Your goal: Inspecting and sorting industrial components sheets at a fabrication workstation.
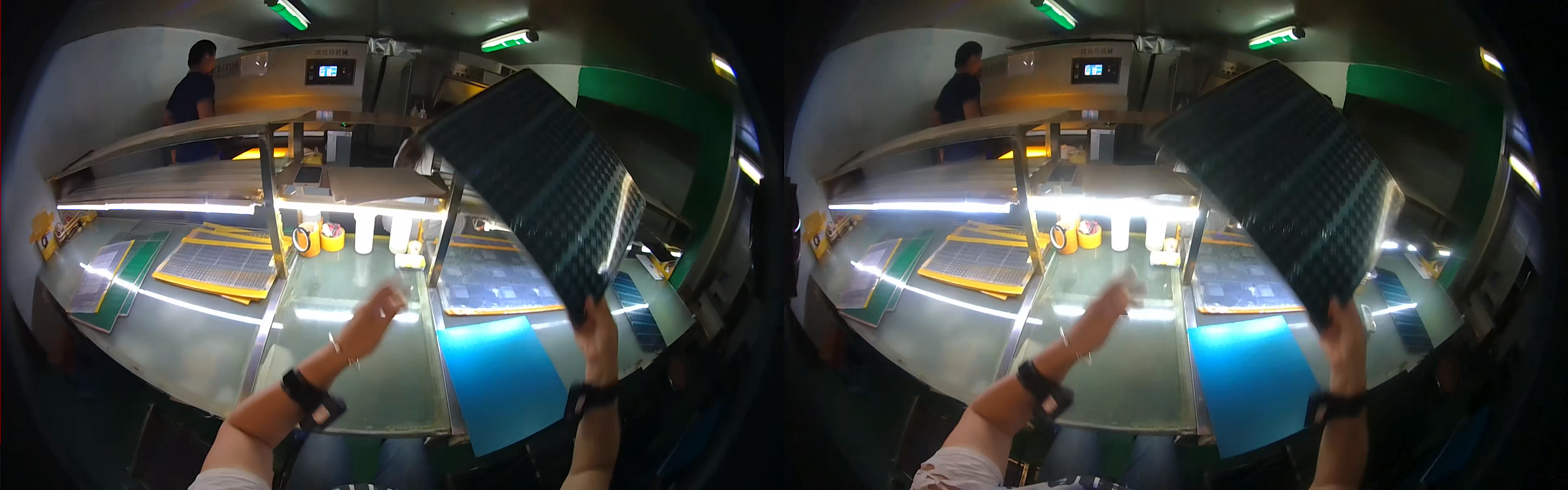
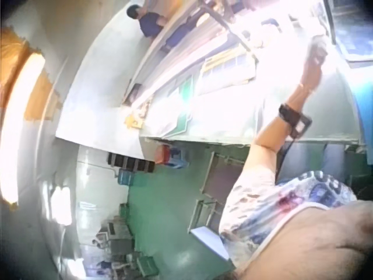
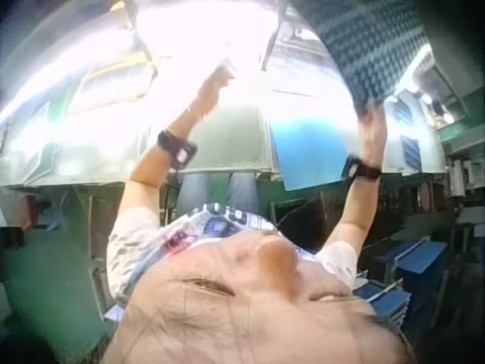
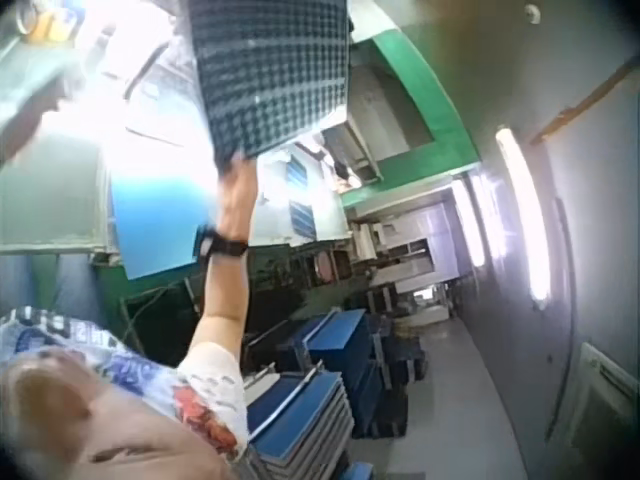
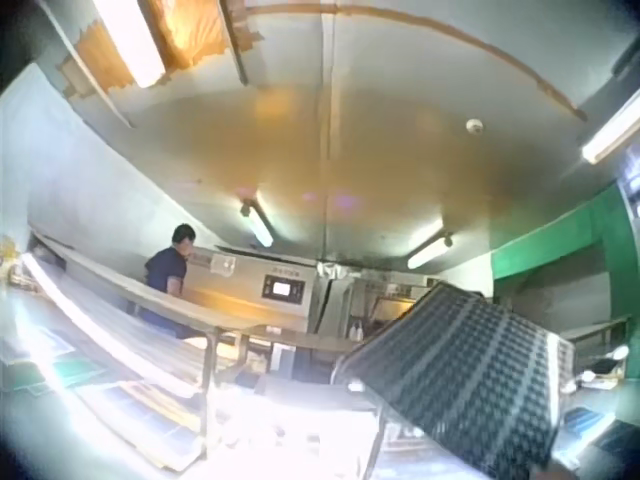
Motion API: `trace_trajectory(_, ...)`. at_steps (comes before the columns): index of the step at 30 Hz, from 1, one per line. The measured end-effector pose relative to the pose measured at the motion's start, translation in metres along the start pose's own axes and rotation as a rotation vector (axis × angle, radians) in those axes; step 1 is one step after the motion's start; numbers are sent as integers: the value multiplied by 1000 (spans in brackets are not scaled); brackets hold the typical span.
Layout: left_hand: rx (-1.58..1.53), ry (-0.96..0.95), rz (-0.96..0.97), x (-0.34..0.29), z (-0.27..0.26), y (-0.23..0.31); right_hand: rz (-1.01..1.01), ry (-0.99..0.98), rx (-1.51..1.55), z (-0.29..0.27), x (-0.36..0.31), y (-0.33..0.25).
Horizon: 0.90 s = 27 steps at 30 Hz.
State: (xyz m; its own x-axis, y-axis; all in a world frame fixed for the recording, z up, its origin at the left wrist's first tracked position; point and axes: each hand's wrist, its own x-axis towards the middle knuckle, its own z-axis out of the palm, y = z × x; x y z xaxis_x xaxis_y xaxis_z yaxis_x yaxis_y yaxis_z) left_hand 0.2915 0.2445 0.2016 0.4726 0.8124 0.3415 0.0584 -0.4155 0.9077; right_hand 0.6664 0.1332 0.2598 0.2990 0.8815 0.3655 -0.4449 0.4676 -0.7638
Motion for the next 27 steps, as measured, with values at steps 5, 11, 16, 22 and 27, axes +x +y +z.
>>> trace_trajectory(5, 824, -419, 0, -94, 42, -104, 4, 6, 181, 1, 192, -19)
trace_trajectory(11, 1121, -350, -161, -169, 57, -127, 66, 0, -77, 17, 289, 9)
trace_trajectory(16, 1042, -378, -174, -164, 58, -126, 282, 43, -1042, -87, 226, 11)
trace_trajectory(22, 1081, -350, -197, -163, 56, -118, 1123, -125, -2434, -236, -19, 30)
trace_trajectory(27, 1089, -376, -215, -164, 56, -120, 809, 536, -1009, -282, -137, 47)
